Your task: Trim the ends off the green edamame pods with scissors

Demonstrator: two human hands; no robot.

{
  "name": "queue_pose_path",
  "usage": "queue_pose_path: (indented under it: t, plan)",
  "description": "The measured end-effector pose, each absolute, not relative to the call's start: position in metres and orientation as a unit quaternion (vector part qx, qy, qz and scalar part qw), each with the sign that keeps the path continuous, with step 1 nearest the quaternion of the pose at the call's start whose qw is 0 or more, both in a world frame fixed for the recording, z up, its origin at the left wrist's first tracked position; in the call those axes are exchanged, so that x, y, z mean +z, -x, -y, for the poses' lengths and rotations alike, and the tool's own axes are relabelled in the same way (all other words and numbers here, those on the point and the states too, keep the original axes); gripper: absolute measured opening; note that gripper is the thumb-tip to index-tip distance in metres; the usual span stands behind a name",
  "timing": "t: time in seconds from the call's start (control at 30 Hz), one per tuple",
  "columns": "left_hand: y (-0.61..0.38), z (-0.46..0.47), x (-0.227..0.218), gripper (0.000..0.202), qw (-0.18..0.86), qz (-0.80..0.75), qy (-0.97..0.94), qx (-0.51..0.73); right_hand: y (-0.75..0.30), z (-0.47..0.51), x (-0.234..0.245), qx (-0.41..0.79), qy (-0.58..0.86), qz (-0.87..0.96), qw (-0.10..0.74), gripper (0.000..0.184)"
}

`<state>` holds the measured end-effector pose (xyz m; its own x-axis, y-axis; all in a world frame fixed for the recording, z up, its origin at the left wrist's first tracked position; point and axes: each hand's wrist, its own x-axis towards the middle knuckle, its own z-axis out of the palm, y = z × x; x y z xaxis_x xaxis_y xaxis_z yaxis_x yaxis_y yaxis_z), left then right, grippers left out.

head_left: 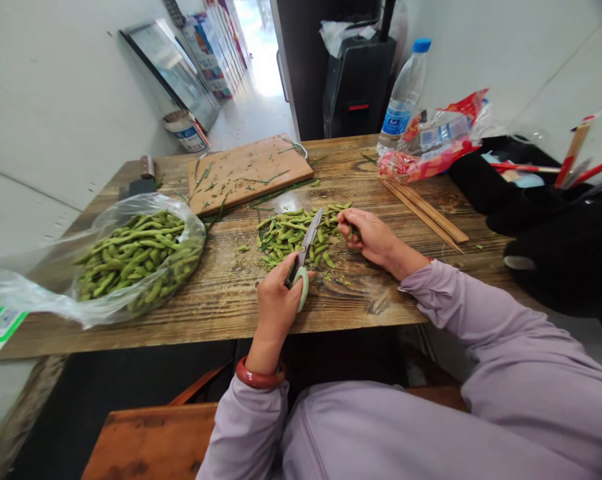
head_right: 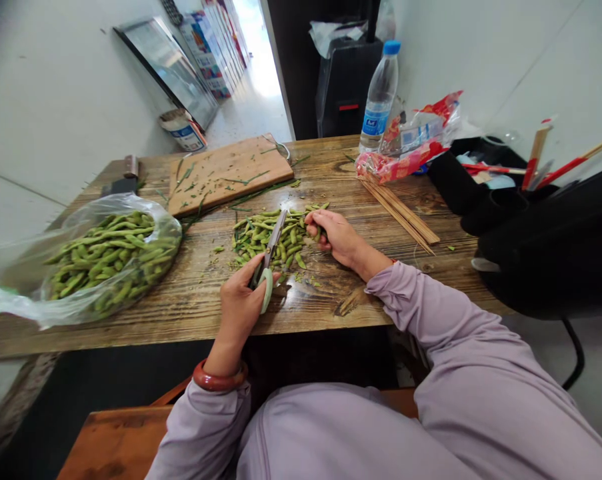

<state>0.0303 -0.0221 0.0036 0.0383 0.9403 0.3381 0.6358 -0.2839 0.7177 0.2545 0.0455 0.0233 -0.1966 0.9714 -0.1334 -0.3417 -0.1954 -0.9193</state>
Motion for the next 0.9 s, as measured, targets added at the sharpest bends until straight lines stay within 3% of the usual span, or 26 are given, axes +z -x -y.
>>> queue_pose_path:
  t: [0.2, 0.37, 0.53, 0.77, 0.9]
  plan:
    - [-0.030, 0.022, 0.001, 0.040, 0.189, -0.564, -0.694, 0.404, -0.270, -0.055, 0.025, 0.650, 0.407, 0.336, 0.547, 0.036]
    - [-0.031, 0.022, 0.000, 0.039, 0.190, -0.562, -0.693, 0.410, -0.288, -0.068, 0.028, 0.625, 0.411, 0.296, 0.594, 0.032]
    - [-0.030, 0.022, 0.002, 0.039, 0.194, -0.560, -0.696, 0.405, -0.298, -0.082, 0.015, 0.627, 0.404, 0.266, 0.610, 0.042]
    - [-0.030, 0.022, 0.000, 0.038, 0.181, -0.559, -0.701, 0.405, -0.301, -0.081, 0.005, 0.613, 0.412, 0.327, 0.589, 0.047]
    - [-0.030, 0.022, 0.000, 0.039, 0.184, -0.556, -0.705, 0.399, -0.304, -0.084, 0.002, 0.499, 0.466, 0.474, 0.556, 0.038]
